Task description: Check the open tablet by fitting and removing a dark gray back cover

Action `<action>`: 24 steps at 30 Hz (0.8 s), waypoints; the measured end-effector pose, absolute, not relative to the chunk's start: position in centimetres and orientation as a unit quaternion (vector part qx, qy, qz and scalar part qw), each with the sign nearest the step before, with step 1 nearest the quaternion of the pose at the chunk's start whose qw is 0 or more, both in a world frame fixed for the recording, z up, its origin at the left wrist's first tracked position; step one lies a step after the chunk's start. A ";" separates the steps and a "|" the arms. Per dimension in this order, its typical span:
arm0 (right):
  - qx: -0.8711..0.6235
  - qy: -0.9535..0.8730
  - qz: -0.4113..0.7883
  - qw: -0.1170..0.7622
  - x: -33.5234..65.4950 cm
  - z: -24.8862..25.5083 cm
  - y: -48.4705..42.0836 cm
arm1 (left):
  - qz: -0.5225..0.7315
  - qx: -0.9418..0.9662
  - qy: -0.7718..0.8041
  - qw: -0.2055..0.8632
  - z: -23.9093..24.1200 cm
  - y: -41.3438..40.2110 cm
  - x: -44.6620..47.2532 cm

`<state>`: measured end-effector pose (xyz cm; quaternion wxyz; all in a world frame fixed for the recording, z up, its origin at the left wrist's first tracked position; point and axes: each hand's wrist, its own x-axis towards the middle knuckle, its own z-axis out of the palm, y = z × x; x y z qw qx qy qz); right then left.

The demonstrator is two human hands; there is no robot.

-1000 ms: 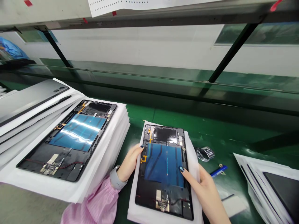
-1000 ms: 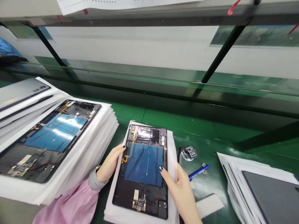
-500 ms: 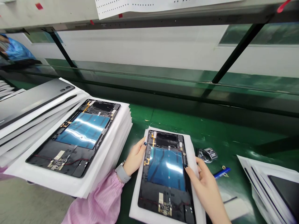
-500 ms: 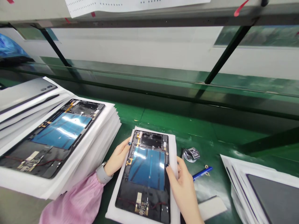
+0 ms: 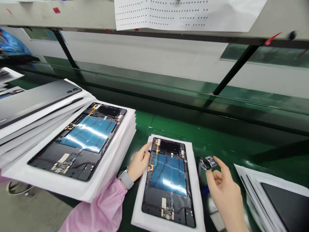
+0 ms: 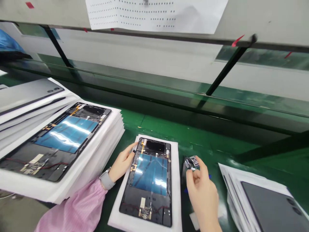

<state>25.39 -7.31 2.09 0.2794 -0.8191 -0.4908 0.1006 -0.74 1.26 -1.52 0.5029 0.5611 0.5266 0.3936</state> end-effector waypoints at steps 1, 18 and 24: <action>-0.825 -0.501 0.093 0.246 26.0 2.3 -7.2 | 0.378 0.570 0.536 0.495 -1.4 1.2 -0.8; -0.781 -0.505 0.183 0.318 29.0 1.9 -6.4 | 0.353 0.597 0.508 0.510 0.3 0.6 -1.6; -0.840 -0.340 0.096 0.412 33.5 3.7 -14.1 | 0.341 0.606 0.501 0.515 0.4 0.2 -2.0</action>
